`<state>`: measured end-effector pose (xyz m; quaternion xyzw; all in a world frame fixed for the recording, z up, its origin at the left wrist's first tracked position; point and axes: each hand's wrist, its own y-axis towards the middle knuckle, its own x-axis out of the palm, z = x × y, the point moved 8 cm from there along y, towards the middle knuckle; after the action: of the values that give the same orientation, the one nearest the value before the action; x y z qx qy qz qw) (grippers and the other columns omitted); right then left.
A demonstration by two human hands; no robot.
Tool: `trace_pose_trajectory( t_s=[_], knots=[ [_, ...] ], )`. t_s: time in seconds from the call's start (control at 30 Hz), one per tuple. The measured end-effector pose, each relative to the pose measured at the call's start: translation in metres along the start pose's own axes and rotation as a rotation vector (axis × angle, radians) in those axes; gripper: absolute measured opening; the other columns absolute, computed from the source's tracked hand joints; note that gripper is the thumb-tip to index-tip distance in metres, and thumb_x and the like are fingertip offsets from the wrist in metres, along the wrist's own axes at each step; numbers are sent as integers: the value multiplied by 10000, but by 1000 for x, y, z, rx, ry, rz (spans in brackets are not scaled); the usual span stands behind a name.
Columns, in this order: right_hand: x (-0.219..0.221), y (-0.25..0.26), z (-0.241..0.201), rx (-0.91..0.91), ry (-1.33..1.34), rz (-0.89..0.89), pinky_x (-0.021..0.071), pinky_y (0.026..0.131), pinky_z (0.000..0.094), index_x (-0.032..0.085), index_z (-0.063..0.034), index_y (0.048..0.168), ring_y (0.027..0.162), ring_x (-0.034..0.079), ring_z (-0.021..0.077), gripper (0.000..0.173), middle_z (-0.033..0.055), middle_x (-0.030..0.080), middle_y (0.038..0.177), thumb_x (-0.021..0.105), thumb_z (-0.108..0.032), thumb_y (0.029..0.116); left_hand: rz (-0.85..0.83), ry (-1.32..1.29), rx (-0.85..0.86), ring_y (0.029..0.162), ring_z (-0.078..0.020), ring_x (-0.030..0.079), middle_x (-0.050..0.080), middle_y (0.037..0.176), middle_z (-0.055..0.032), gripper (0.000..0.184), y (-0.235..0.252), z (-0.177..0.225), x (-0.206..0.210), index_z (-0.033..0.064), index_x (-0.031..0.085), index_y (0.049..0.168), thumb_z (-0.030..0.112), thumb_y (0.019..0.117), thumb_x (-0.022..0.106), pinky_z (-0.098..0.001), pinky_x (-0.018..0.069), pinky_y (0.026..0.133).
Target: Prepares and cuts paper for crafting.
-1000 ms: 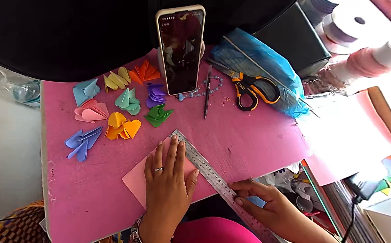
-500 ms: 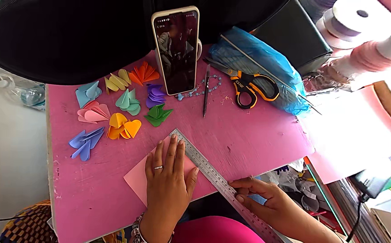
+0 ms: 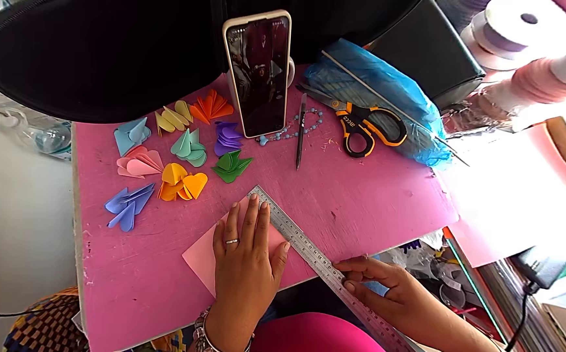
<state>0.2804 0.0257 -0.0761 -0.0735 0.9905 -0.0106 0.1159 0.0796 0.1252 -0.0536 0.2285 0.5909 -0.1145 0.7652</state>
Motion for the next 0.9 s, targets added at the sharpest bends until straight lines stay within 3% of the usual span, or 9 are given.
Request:
trace_pose_trajectory(
  t_s=[0.1,0.17,0.23,0.43,0.53,0.6,0.77,0.87,0.9],
  knots=[
    [-3,-1,-7,-33,-272,10,577,802,185,716,-160,1210,863,687,-2,266,-51,741,927,625,-274,988,-10,17,-1,1443,-396,434,496,1564,-69,711,2,1,-3,144,528,1503,615,1023,296,-615,326,1111],
    [-12,3,-24,-42,-558,-8,600,723,311,726,-212,1197,837,709,65,330,-64,746,912,584,-430,993,-28,44,-8,1423,-394,462,514,1550,-69,719,5,4,-7,135,556,1481,625,1016,309,-610,362,1093],
    [-25,20,-46,-52,-728,5,605,633,426,739,-154,1176,770,725,158,444,-8,744,878,547,-512,996,-30,75,-6,1385,-414,504,544,1521,-90,748,9,7,-11,108,592,1444,653,997,341,-614,410,1061],
    [-54,141,-79,132,-804,199,539,730,596,720,-32,1120,806,690,333,342,142,707,856,577,-334,1045,-61,117,-21,1313,-436,567,599,1452,-140,761,19,19,-19,45,661,1345,634,865,635,-628,448,1016],
    [-50,189,-74,178,-827,296,502,637,606,671,7,953,753,658,400,392,200,648,786,582,-365,1036,-77,175,-3,1270,-403,605,654,1368,-167,730,28,26,-26,23,713,1245,610,811,718,-599,457,1000],
    [-48,211,-61,352,-853,231,498,708,630,664,23,921,869,665,429,468,227,660,861,602,-431,1015,-144,204,-6,1264,-379,611,656,1359,-176,715,33,30,-27,16,712,1237,590,812,734,-572,451,1004],
    [-56,212,-46,448,-693,172,492,709,588,684,15,872,793,643,356,372,193,653,827,618,-323,1011,-290,239,-15,1192,-359,648,621,1395,-204,746,38,34,-24,-13,665,1301,588,860,696,-545,462,950],
    [-63,179,-49,295,-313,321,477,480,272,621,-53,926,492,545,103,259,30,593,659,586,-279,1046,-283,241,-16,1174,-360,659,622,1397,-199,748,37,33,-24,-8,671,1298,594,856,695,-514,508,883],
    [-59,168,-50,207,-118,344,505,472,210,574,-63,967,481,561,55,195,-2,596,666,598,-239,1048,-261,241,-13,1159,-357,668,632,1383,-198,746,36,33,-24,-8,679,1286,597,850,699,-507,519,861]
  ],
)
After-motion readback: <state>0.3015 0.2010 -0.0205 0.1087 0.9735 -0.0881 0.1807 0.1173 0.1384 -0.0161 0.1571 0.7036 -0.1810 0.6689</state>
